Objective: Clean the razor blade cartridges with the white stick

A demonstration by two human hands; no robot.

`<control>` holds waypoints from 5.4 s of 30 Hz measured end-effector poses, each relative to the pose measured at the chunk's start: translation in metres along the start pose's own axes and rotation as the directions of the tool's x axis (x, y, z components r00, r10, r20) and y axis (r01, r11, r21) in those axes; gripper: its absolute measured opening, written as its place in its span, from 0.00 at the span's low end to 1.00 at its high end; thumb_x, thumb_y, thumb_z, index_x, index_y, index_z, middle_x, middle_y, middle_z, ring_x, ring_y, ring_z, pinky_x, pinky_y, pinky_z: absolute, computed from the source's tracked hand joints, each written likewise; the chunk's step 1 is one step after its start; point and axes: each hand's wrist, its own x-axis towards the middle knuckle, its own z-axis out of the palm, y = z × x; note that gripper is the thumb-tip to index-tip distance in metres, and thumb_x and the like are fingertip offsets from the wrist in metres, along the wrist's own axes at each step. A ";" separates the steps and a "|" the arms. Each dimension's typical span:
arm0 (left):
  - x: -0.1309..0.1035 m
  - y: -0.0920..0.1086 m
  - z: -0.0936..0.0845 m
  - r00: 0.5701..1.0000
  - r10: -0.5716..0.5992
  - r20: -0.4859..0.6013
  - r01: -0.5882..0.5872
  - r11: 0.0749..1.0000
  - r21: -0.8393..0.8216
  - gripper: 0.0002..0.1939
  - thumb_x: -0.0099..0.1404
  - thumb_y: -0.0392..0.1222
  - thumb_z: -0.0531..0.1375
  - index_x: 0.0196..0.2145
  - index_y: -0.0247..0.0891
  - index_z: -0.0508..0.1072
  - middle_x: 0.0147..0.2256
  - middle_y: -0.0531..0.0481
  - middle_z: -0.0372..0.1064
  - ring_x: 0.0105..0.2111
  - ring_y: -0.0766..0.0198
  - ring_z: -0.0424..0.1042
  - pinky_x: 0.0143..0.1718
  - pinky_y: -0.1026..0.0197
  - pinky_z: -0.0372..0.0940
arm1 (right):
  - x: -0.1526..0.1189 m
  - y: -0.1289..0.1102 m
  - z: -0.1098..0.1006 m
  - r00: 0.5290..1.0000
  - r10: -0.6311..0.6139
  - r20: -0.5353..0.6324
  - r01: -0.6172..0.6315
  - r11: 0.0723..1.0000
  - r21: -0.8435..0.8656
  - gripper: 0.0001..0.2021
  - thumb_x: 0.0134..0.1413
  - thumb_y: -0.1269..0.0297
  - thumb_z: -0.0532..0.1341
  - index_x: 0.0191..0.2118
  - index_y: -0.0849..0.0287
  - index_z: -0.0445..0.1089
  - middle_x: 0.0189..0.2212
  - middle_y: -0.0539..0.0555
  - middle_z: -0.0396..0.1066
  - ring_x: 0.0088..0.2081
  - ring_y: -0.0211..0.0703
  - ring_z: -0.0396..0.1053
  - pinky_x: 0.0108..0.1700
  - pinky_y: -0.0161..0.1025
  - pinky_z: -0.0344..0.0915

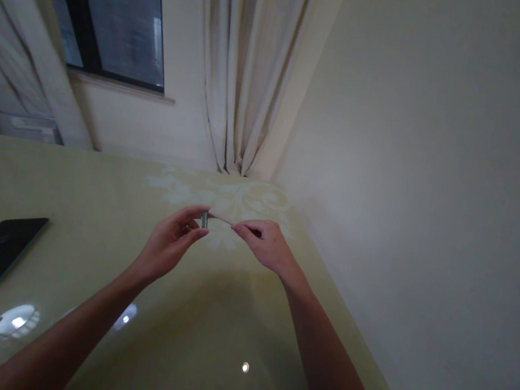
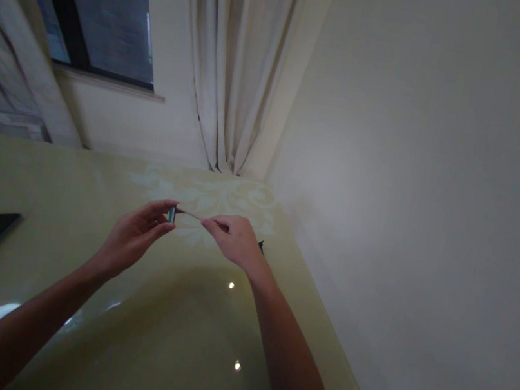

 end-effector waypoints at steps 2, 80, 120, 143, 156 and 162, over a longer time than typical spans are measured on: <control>0.000 0.000 0.000 1.000 0.001 0.010 -0.001 1.000 -0.002 0.21 0.64 0.45 0.69 0.55 0.42 0.77 0.44 0.45 0.79 0.33 0.63 0.73 0.35 0.61 0.71 | 0.000 -0.001 -0.001 1.000 0.002 -0.027 -0.002 1.000 0.011 0.20 0.70 0.51 0.61 0.34 0.60 0.82 0.25 0.50 0.70 0.28 0.39 0.62 0.32 0.38 0.52; -0.001 0.000 0.001 0.999 0.052 0.001 -0.052 0.996 0.067 0.22 0.68 0.45 0.67 0.59 0.44 0.76 0.32 0.54 0.71 0.31 0.64 0.70 0.34 0.62 0.66 | -0.005 -0.008 0.000 0.994 -0.058 -0.094 0.058 0.998 0.002 0.18 0.70 0.52 0.63 0.38 0.60 0.84 0.27 0.52 0.76 0.28 0.39 0.66 0.32 0.37 0.55; -0.001 0.018 0.002 0.997 0.077 0.004 -0.077 0.997 0.003 0.20 0.69 0.43 0.67 0.58 0.42 0.75 0.53 0.43 0.79 0.31 0.67 0.69 0.36 0.62 0.69 | -0.010 -0.025 -0.014 0.995 -0.028 0.100 0.031 0.999 -0.033 0.23 0.73 0.50 0.58 0.31 0.60 0.78 0.22 0.48 0.64 0.27 0.39 0.60 0.31 0.38 0.50; -0.001 0.014 0.001 0.999 0.036 -0.031 -0.035 0.999 0.016 0.22 0.66 0.44 0.69 0.57 0.43 0.76 0.38 0.50 0.76 0.31 0.65 0.70 0.34 0.62 0.67 | -0.007 -0.018 -0.009 0.998 -0.056 0.007 0.057 0.998 -0.024 0.23 0.72 0.50 0.59 0.30 0.60 0.77 0.25 0.50 0.68 0.28 0.39 0.62 0.32 0.38 0.53; -0.001 0.015 0.003 0.998 0.059 -0.021 -0.060 0.998 -0.027 0.22 0.67 0.44 0.69 0.57 0.44 0.75 0.43 0.48 0.77 0.30 0.66 0.67 0.35 0.61 0.67 | -0.008 -0.018 -0.008 0.996 -0.075 0.038 0.074 0.997 0.033 0.22 0.72 0.49 0.59 0.33 0.60 0.80 0.26 0.50 0.70 0.29 0.39 0.63 0.32 0.37 0.55; -0.001 0.016 0.003 0.998 0.047 -0.051 -0.048 0.999 -0.012 0.21 0.66 0.44 0.70 0.56 0.43 0.76 0.39 0.50 0.77 0.30 0.65 0.69 0.33 0.62 0.66 | -0.007 -0.018 -0.009 0.998 -0.058 0.000 0.058 0.998 0.009 0.23 0.71 0.49 0.60 0.31 0.60 0.79 0.24 0.49 0.68 0.28 0.39 0.61 0.32 0.38 0.53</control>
